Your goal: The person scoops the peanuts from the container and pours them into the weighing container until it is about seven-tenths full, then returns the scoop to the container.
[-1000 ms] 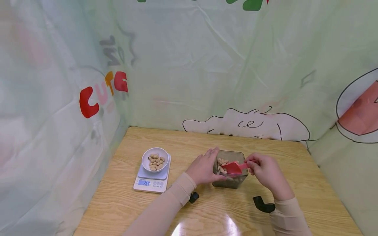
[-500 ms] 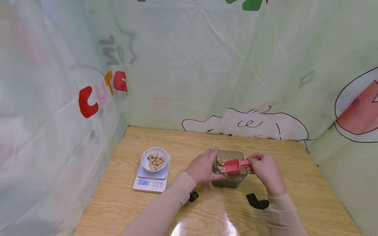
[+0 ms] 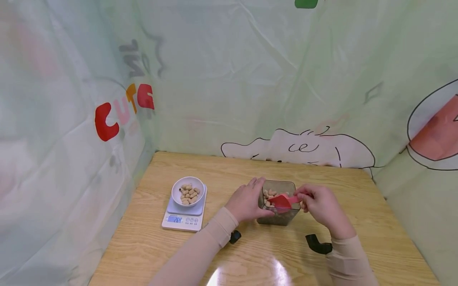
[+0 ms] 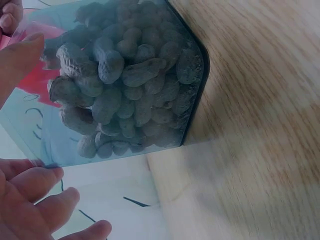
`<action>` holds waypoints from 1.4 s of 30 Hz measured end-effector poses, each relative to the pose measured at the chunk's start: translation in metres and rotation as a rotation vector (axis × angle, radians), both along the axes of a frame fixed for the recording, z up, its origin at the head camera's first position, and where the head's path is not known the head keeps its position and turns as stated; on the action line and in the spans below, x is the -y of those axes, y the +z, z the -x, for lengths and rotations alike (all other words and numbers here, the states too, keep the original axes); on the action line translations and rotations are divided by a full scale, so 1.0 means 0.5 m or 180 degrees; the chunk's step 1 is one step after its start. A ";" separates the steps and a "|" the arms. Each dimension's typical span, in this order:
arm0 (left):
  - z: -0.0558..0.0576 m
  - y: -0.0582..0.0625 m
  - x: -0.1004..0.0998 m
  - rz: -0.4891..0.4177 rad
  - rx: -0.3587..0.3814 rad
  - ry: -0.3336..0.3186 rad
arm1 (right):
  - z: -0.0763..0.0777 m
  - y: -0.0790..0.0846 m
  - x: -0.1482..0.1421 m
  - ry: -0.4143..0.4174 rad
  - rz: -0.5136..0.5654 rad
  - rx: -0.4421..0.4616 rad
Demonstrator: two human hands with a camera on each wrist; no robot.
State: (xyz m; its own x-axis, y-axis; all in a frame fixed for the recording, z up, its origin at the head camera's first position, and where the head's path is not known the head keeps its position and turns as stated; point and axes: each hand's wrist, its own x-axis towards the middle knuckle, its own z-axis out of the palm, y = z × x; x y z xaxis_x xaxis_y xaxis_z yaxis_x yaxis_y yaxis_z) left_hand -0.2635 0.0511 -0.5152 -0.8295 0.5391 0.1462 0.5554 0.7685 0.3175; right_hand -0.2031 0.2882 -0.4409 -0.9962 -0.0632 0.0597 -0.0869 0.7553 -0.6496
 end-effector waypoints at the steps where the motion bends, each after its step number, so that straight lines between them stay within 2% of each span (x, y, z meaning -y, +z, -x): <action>1: 0.000 0.000 0.000 -0.0001 0.0006 0.0002 | 0.000 0.001 0.001 -0.0089 0.0062 0.0075; 6: -0.003 0.001 0.001 -0.0027 0.0047 0.0026 | 0.010 -0.002 0.017 -0.0697 0.0564 0.0444; 9: -0.003 0.003 0.002 -0.0033 0.0055 0.0027 | 0.015 -0.005 0.022 -0.0832 0.0814 0.0509; 11: -0.003 0.003 0.002 -0.0049 0.0059 0.0023 | 0.015 -0.006 0.022 -0.0766 0.0825 0.0482; 13: -0.003 0.002 0.003 -0.0059 0.0068 0.0017 | 0.009 -0.005 0.021 -0.0649 0.0677 0.0414; 19: -0.001 -0.001 0.004 -0.0070 0.0069 0.0016 | -0.011 0.005 0.029 -0.0362 -0.0087 0.0101; 23: -0.001 0.002 0.003 -0.0089 0.0070 0.0024 | -0.006 0.008 0.041 -0.0231 -0.0376 0.0041; 25: -0.001 0.003 0.003 -0.0103 0.0090 0.0025 | 0.001 0.005 0.043 -0.0244 -0.0261 0.0169; 30: -0.001 0.004 0.002 -0.0134 0.0091 -0.0001 | 0.018 -0.002 0.035 -0.0578 0.0468 0.0565; 34: -0.003 0.004 0.004 -0.0134 0.0043 -0.0017 | 0.024 -0.010 0.022 -0.0777 0.0962 0.0725; 36: -0.004 0.004 0.004 -0.0131 0.0042 -0.0024 | 0.024 -0.014 0.020 -0.0828 0.1106 0.0759; 39: -0.005 0.004 0.003 -0.0145 0.0049 -0.0025 | 0.023 -0.019 0.025 -0.0795 0.1040 0.0715; 42: -0.004 0.004 0.003 -0.0175 0.0049 -0.0028 | 0.020 -0.021 0.035 -0.0666 0.0672 0.0551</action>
State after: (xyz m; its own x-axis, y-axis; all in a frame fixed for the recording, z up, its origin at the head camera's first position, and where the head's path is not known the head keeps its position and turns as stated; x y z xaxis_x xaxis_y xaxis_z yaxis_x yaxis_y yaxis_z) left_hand -0.2616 0.0497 -0.5131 -0.8272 0.5378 0.1630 0.5567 0.7449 0.3678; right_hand -0.2133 0.2709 -0.4514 -0.9827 0.1394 -0.1216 0.1811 0.5924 -0.7850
